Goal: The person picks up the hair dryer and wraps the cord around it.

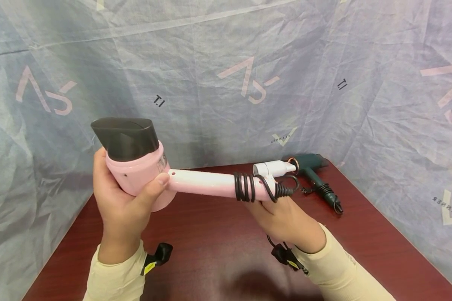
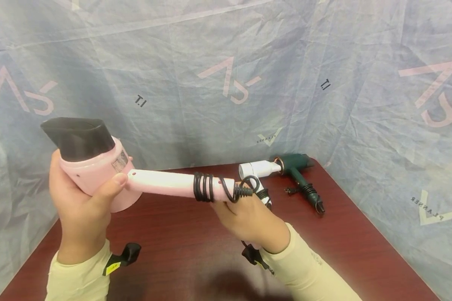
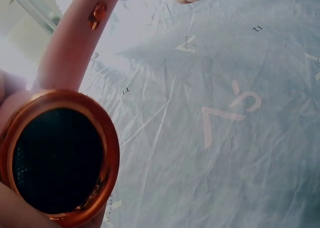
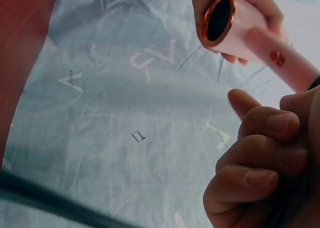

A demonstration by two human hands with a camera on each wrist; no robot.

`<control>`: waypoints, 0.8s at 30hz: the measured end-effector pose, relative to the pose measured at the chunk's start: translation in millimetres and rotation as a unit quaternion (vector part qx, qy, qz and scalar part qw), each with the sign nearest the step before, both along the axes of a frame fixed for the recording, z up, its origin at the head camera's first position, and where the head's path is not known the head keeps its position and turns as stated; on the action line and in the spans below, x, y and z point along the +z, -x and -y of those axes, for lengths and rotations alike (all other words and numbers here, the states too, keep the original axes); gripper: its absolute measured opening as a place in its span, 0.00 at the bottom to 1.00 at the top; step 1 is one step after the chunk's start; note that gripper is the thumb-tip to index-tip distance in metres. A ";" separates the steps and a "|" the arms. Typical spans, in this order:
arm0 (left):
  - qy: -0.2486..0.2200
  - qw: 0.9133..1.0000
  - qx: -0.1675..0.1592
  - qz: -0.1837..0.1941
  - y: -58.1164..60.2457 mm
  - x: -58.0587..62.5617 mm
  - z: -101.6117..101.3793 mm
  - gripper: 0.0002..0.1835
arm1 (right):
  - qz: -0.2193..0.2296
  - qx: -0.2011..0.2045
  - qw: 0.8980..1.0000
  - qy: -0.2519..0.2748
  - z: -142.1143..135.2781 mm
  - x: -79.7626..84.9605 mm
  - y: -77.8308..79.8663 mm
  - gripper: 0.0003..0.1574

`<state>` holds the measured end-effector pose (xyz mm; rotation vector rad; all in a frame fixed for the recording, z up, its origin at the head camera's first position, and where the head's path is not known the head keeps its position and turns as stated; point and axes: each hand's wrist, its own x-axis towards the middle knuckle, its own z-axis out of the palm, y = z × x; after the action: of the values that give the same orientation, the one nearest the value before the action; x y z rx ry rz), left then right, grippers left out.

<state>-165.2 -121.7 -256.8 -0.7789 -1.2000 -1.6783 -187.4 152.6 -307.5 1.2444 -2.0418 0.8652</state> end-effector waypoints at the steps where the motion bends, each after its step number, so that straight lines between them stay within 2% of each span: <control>1: -0.011 1.000 0.000 -0.004 -0.2 1.0 -0.5 0.38 | 0.005 -0.004 1.000 -0.005 0.9 -0.4 -0.8 0.12; 2: -0.021 1.000 0.001 -0.007 -0.4 2.3 -0.9 0.38 | 0.007 -0.009 1.000 -0.013 2.0 -0.1 -1.4 0.12; 4: -0.039 0.999 0.001 -0.013 -1.4 4.7 -1.2 0.37 | 0.062 -0.011 0.998 -0.010 5.7 2.3 -2.6 0.12; 6: -0.051 0.999 0.003 -0.019 -2.0 7.0 -1.4 0.36 | 0.074 -0.018 0.997 -0.016 7.6 3.4 -3.7 0.15; 16: -0.061 0.998 0.012 -0.015 -1.6 8.8 -3.2 0.37 | 0.064 -0.025 0.998 -0.009 10.4 3.2 -8.1 0.13; 24: -0.073 0.997 0.026 -0.015 0.8 8.9 -2.9 0.35 | 0.060 -0.050 0.997 -0.024 12.0 3.3 -16.3 0.10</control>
<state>-166.0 -118.8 -247.9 -0.6750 -1.0546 -1.6851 -171.1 140.6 -304.2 1.1290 -2.2119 0.8653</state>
